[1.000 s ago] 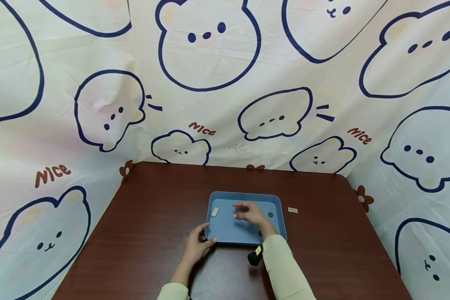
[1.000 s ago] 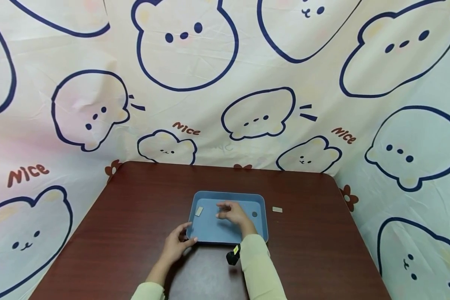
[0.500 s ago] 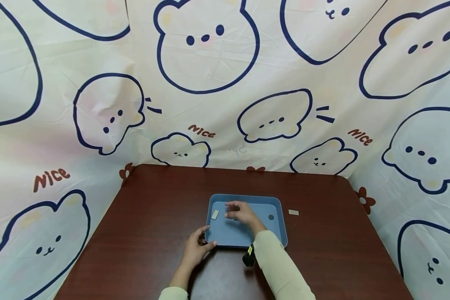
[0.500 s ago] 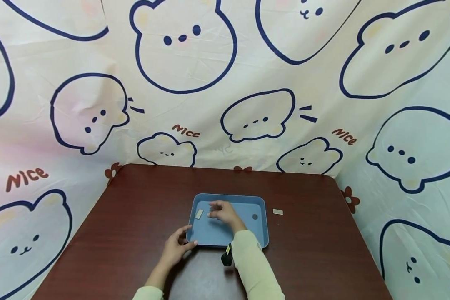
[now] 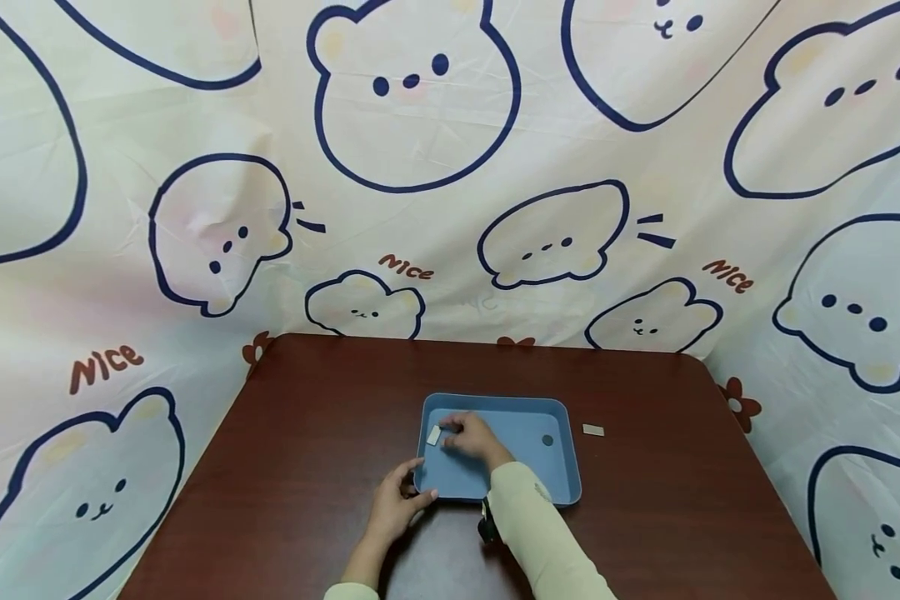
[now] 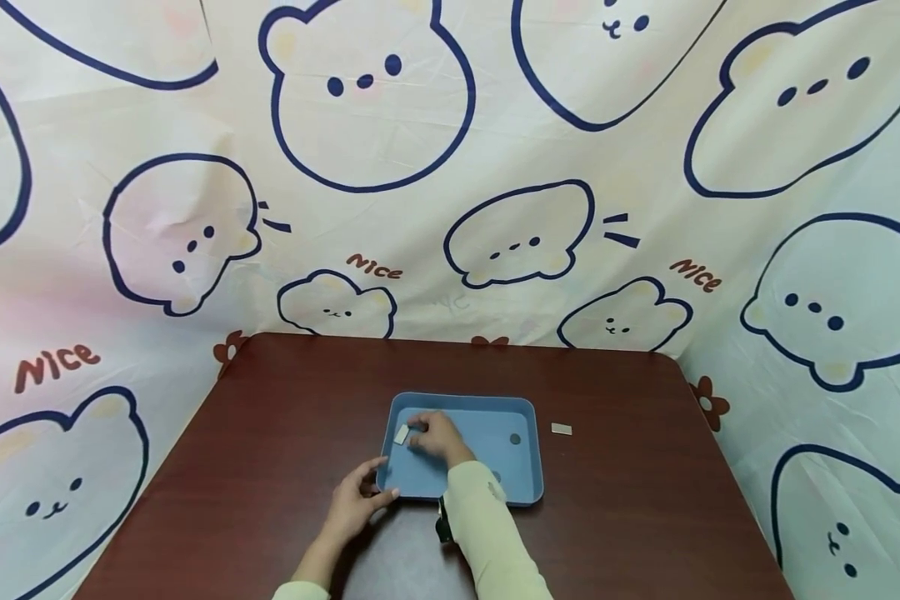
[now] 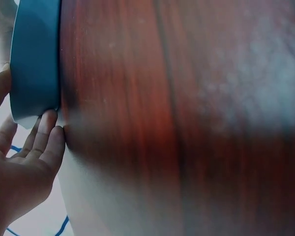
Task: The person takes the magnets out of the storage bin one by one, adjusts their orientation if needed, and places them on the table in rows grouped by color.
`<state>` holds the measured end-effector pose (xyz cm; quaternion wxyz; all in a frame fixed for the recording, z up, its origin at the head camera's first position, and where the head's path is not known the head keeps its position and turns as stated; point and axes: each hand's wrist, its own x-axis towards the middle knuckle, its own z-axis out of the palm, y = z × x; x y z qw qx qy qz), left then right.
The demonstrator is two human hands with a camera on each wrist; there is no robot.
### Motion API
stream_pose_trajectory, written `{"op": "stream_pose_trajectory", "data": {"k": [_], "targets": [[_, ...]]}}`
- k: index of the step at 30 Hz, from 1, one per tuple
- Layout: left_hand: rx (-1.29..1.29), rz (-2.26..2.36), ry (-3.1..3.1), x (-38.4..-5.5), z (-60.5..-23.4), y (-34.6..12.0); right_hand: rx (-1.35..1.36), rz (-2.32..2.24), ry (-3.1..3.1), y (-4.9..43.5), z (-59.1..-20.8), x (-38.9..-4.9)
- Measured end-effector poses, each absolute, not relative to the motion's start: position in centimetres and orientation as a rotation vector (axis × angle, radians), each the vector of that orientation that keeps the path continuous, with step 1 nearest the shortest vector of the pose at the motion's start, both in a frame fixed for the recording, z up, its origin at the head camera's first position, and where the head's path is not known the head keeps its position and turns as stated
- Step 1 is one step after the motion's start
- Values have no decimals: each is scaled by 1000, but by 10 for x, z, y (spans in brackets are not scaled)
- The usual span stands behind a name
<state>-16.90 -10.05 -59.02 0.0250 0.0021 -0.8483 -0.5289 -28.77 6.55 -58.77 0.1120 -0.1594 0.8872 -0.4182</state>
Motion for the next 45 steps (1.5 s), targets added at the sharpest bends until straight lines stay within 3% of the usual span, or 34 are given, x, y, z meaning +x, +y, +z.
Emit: {"op": "stream_pose_trajectory", "data": {"k": [20, 29, 45], "targets": [[11, -1674, -2589, -167, -592, -100, -412, -1044, 2677, 56, -583, -287], [39, -1667, -2616, -167, -591, -100, -519, -789, 2763, 52, -586, -284], [39, -1691, -2600, -167, -591, -100, -593, -827, 2756, 57, -586, -280]]}}
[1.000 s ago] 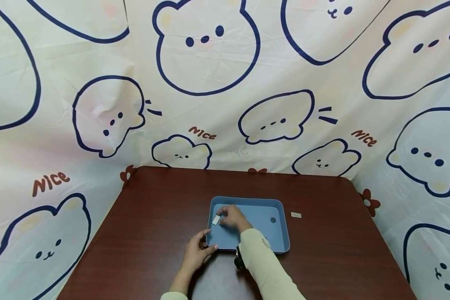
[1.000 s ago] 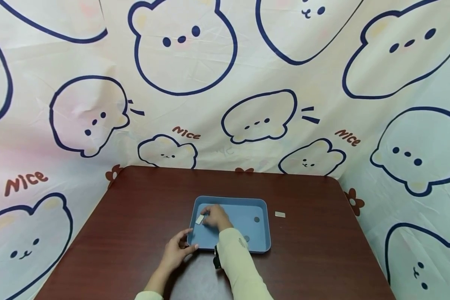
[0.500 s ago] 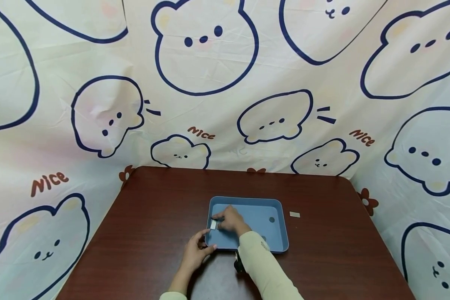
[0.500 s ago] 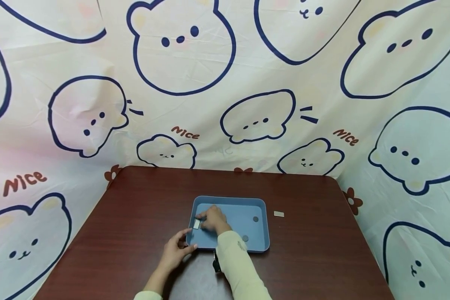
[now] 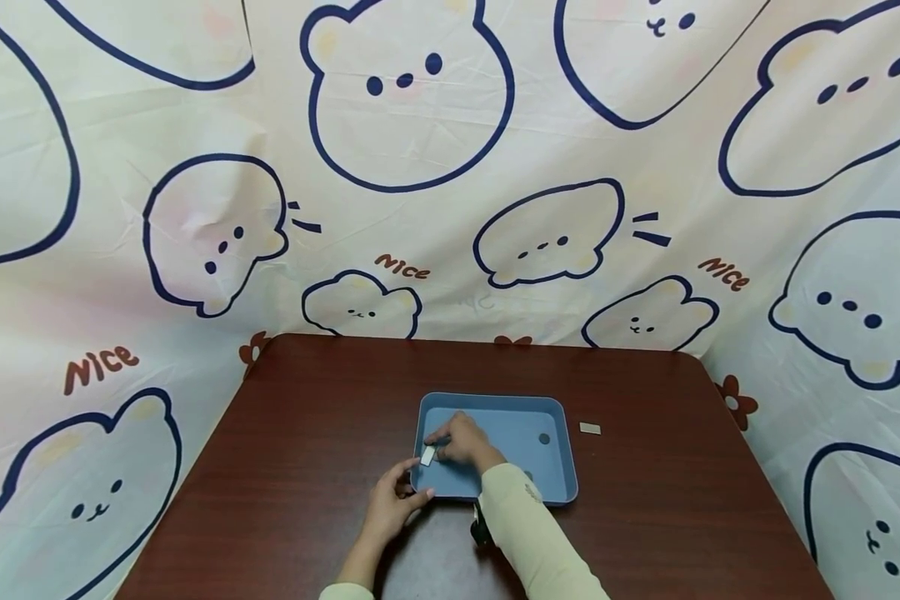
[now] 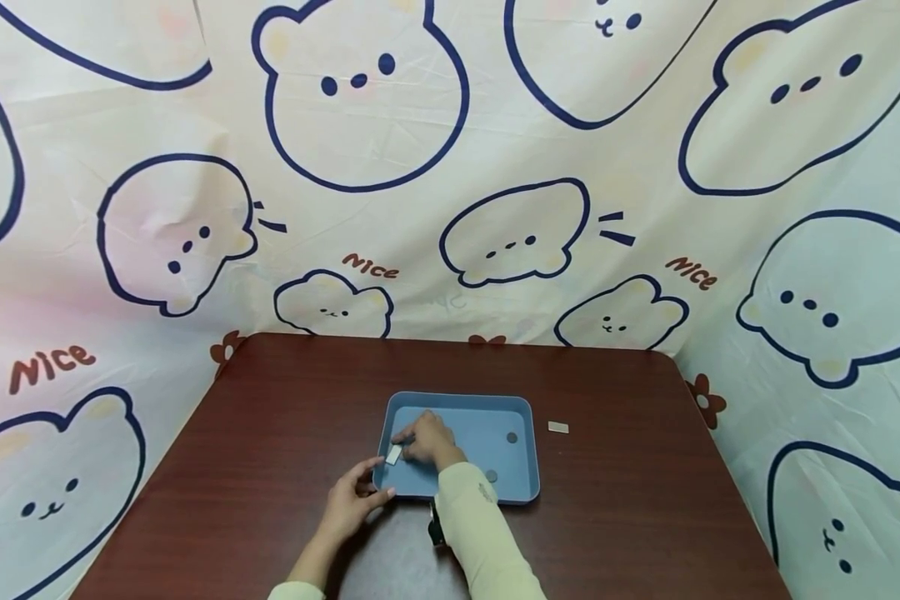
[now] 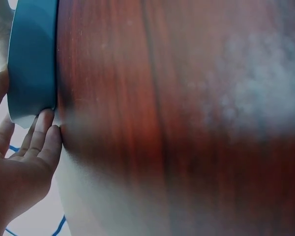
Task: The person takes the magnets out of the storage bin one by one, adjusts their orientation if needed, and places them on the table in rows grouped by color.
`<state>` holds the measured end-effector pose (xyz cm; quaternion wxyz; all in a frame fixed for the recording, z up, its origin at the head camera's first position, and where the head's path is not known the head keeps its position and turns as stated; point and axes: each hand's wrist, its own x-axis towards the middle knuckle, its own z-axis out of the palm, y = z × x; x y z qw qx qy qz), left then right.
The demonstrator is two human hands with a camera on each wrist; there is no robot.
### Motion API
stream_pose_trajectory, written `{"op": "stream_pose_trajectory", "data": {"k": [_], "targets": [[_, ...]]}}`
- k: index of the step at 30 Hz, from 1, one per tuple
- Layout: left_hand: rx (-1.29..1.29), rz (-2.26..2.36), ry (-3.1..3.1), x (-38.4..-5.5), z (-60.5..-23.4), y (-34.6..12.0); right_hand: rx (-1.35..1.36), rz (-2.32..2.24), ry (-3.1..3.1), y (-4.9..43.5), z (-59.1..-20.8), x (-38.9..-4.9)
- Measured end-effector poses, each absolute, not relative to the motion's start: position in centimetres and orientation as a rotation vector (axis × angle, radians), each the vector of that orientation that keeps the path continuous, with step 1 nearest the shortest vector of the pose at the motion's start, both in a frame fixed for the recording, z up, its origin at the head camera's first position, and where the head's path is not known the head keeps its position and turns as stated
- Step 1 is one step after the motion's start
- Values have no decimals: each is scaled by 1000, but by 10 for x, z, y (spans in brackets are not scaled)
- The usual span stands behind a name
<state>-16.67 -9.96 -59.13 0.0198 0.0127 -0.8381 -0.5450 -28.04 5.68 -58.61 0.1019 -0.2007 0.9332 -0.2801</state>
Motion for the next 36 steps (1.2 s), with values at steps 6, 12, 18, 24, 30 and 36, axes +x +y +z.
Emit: {"op": "stream_pose_trajectory", "data": {"k": [6, 12, 18, 24, 30, 36], "targets": [[24, -1716, -2583, -167, -594, -101, -627, -931, 2720, 60, -588, -284], [34, -1704, -2595, -166, -594, -102, -637, -977, 2691, 66, -587, -286], [23, -1716, -2596, -165, -592, -103, -599, -1028, 2670, 68, -586, -285], [47, -1716, -2605, -166, -592, -102, -597, -1100, 2678, 71, -589, -283], [65, -1729, -2616, -166, -591, -101, -515, -1321, 2580, 79, -587, -279], [60, -1737, -2608, -167, -592, -103, -440, -1556, 2477, 88, -580, -277]]}}
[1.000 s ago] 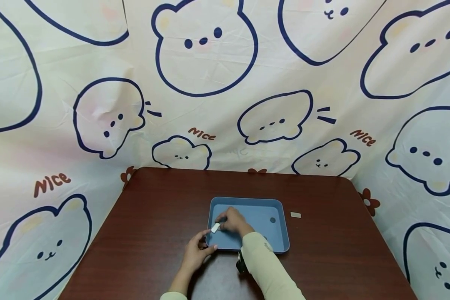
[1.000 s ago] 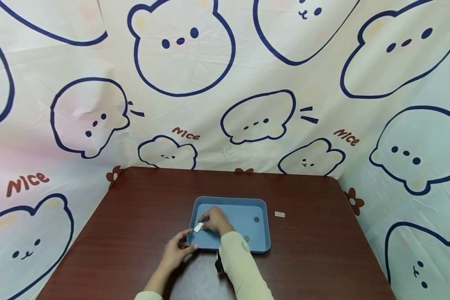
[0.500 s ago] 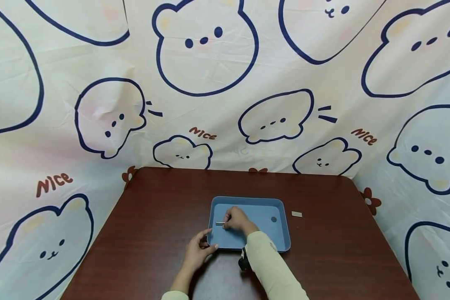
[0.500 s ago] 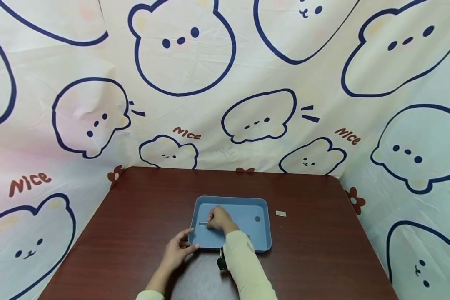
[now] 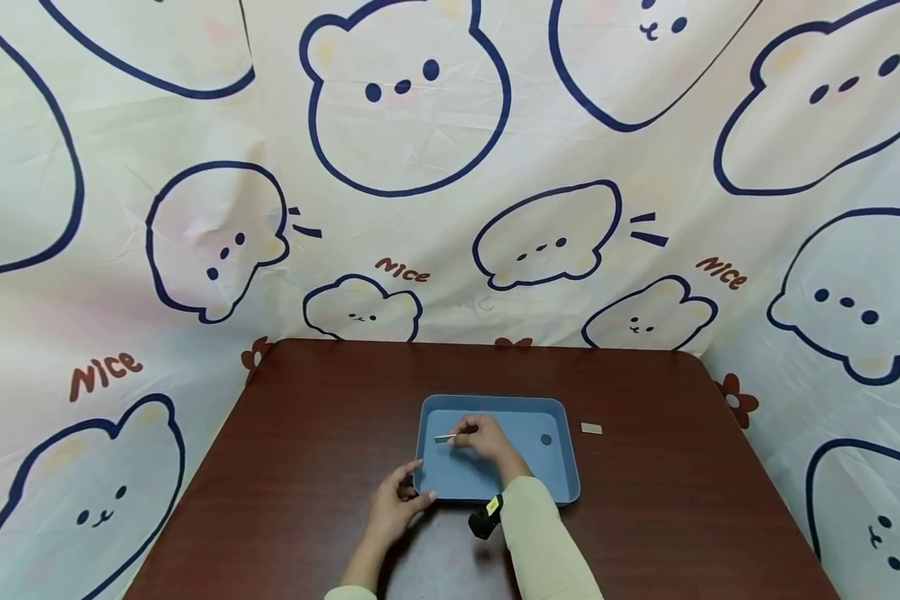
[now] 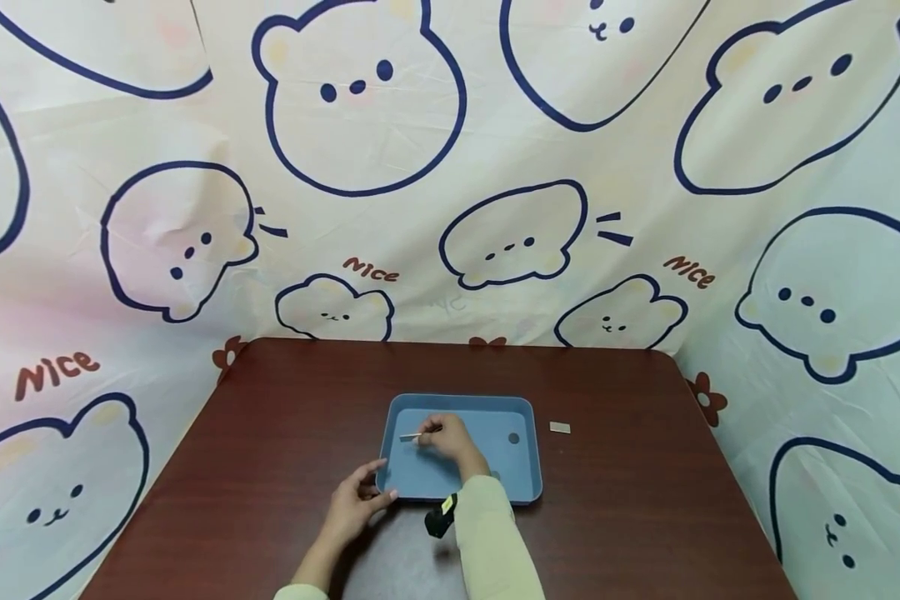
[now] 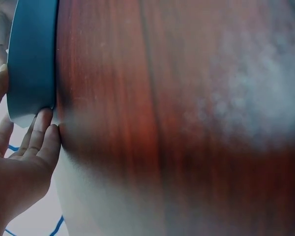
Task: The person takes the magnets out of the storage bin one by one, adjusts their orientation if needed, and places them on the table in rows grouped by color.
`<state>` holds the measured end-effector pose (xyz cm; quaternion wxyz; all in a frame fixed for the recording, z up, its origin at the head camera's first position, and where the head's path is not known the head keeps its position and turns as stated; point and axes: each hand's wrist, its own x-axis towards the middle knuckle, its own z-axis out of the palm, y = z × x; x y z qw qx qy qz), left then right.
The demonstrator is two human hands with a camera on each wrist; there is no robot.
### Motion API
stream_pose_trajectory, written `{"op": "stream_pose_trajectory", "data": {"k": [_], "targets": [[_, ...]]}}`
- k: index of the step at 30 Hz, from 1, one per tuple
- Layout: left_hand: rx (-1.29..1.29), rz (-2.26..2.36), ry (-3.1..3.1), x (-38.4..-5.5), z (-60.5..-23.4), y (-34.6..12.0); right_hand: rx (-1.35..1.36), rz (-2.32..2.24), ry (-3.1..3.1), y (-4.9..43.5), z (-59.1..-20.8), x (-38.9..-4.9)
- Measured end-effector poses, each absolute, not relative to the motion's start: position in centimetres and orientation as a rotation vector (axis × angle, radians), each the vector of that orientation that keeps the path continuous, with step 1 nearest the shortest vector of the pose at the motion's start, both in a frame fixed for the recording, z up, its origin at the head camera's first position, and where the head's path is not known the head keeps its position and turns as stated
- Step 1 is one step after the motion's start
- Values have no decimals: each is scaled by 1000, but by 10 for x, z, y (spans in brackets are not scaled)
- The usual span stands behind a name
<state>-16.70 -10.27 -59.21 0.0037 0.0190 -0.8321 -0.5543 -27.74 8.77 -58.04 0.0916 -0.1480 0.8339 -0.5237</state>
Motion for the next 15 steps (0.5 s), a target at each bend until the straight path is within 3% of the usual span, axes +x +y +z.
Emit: {"op": "stream_pose_trajectory", "data": {"k": [10, 15], "targets": [[67, -1716, -2611, -166, -592, -102, -303, -1709, 2399, 97, -576, -275], [40, -1714, -2604, -165, -591, -101, -430, -1779, 2404, 107, -577, -269]]}}
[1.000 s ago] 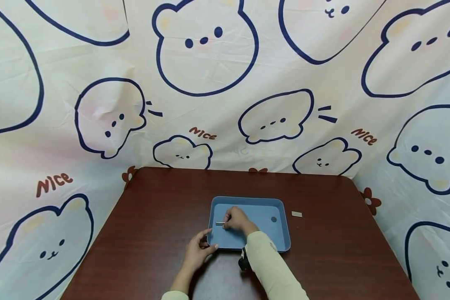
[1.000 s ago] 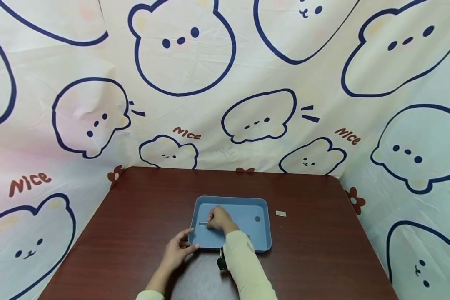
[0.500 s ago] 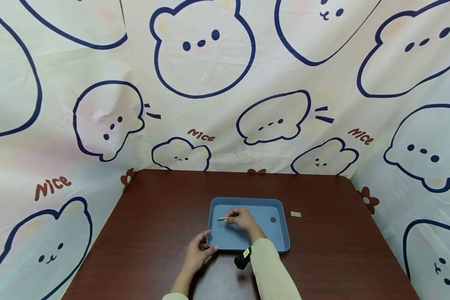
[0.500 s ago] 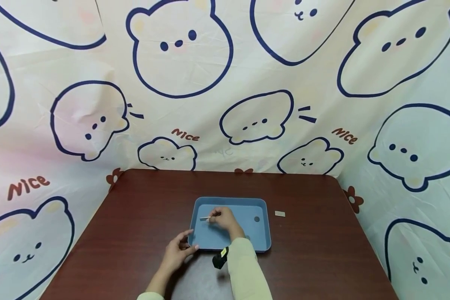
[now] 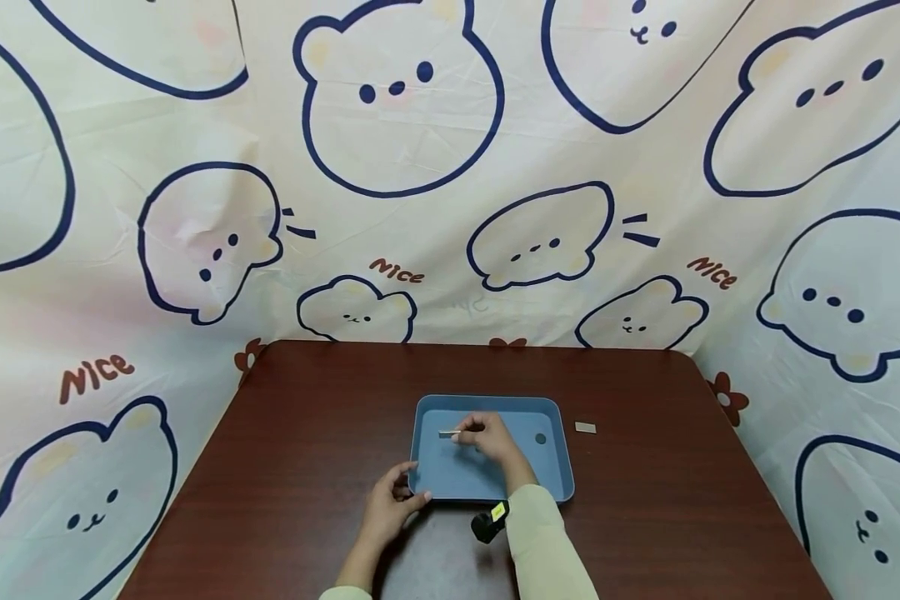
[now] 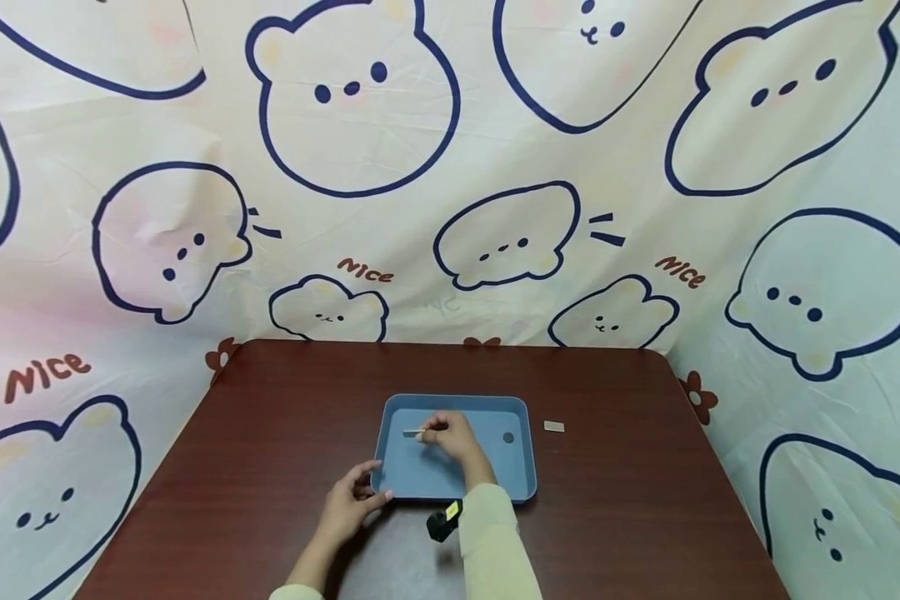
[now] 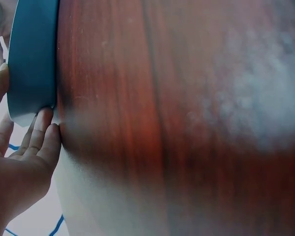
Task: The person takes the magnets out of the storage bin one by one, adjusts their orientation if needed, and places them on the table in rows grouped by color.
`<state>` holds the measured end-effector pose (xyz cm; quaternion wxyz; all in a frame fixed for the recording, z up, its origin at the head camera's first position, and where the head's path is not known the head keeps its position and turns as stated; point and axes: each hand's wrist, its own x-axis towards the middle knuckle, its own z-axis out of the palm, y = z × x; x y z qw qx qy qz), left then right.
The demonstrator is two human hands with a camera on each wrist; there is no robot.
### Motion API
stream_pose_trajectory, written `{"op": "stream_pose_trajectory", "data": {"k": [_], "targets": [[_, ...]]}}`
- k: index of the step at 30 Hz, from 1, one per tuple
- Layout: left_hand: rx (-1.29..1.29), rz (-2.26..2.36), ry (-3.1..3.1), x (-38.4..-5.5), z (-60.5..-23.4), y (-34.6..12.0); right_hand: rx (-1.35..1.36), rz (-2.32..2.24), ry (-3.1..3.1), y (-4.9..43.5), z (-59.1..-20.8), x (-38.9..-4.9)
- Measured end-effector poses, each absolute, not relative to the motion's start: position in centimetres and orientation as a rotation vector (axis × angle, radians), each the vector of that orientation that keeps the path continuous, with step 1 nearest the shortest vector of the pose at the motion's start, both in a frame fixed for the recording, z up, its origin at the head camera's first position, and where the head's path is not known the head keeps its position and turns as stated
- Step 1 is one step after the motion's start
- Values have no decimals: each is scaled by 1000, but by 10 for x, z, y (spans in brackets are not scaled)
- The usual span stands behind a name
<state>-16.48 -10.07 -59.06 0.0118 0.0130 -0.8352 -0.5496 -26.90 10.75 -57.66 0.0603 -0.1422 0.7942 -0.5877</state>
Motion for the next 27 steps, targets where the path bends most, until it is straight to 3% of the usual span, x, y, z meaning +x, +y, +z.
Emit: {"op": "stream_pose_trajectory", "data": {"k": [10, 18, 27], "targets": [[46, -1728, -2607, -164, -591, -102, -331, -1785, 2420, 137, -559, -256], [23, -1776, -2583, -162, -589, -102, -249, -1906, 2327, 161, -524, -234], [18, -1764, -2589, -162, -589, -101, -160, -1885, 2382, 195, -519, -237]]}}
